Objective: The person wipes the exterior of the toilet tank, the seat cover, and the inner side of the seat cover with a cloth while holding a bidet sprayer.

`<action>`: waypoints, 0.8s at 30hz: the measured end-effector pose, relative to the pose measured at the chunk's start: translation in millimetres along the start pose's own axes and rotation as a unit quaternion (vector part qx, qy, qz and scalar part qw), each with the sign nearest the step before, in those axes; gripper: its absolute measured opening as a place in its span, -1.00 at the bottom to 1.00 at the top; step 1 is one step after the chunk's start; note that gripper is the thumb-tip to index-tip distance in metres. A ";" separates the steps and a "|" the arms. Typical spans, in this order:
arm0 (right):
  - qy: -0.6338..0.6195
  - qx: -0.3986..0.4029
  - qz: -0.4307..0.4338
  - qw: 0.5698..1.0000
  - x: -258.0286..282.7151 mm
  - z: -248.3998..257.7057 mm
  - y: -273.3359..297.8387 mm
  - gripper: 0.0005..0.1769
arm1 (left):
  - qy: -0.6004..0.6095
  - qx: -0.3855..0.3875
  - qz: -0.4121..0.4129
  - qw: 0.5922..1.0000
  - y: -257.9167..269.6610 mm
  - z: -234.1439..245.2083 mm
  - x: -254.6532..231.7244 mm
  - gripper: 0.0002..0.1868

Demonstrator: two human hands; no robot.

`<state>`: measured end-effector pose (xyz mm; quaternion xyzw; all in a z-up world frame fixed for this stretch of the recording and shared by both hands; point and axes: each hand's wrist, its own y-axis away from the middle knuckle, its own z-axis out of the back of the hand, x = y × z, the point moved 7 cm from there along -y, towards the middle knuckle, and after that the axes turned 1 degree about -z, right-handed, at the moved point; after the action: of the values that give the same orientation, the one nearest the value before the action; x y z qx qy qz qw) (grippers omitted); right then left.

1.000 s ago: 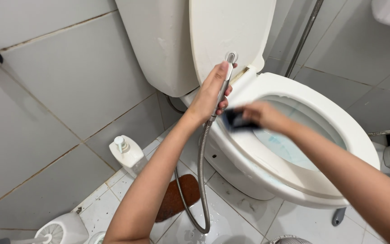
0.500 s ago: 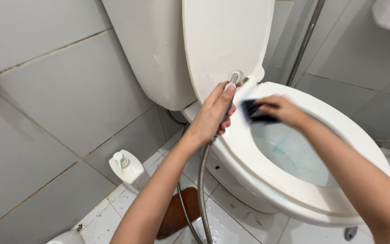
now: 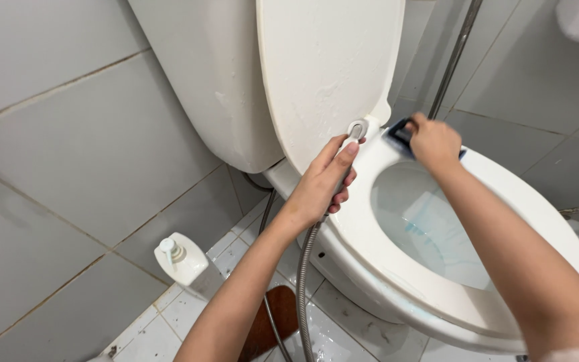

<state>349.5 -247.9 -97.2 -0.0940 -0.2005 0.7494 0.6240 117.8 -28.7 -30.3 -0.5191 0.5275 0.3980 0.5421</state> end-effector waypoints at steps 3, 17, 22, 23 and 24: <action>0.027 0.019 -0.037 0.999 7.7 -8.6 -24.9 -0.67 | -0.001 0.011 0.009 1.000 -6.7 -7.8 9.3 -0.35; 0.100 -0.004 0.093 0.991 23.4 -8.8 -55.8 -0.74 | 0.006 0.018 0.031 0.999 -17.3 -17.9 19.2 -0.36; 0.110 0.018 0.138 0.984 18.3 -8.4 -49.8 -0.75 | -0.003 0.006 0.048 0.999 -10.4 -17.6 13.3 -0.36; 0.128 0.025 0.108 0.985 16.5 -10.4 -53.8 -0.75 | -0.005 0.004 0.051 0.999 -8.6 -17.5 13.0 -0.35; 0.146 0.032 0.079 0.986 14.8 -12.1 -57.7 -0.73 | -0.006 0.002 0.054 0.999 -7.3 -17.4 13.5 -0.35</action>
<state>403.0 -223.2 -82.5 -0.1981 -0.0746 0.7804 0.5883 123.8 -48.4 -41.0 -0.4867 0.5519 0.4289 0.5239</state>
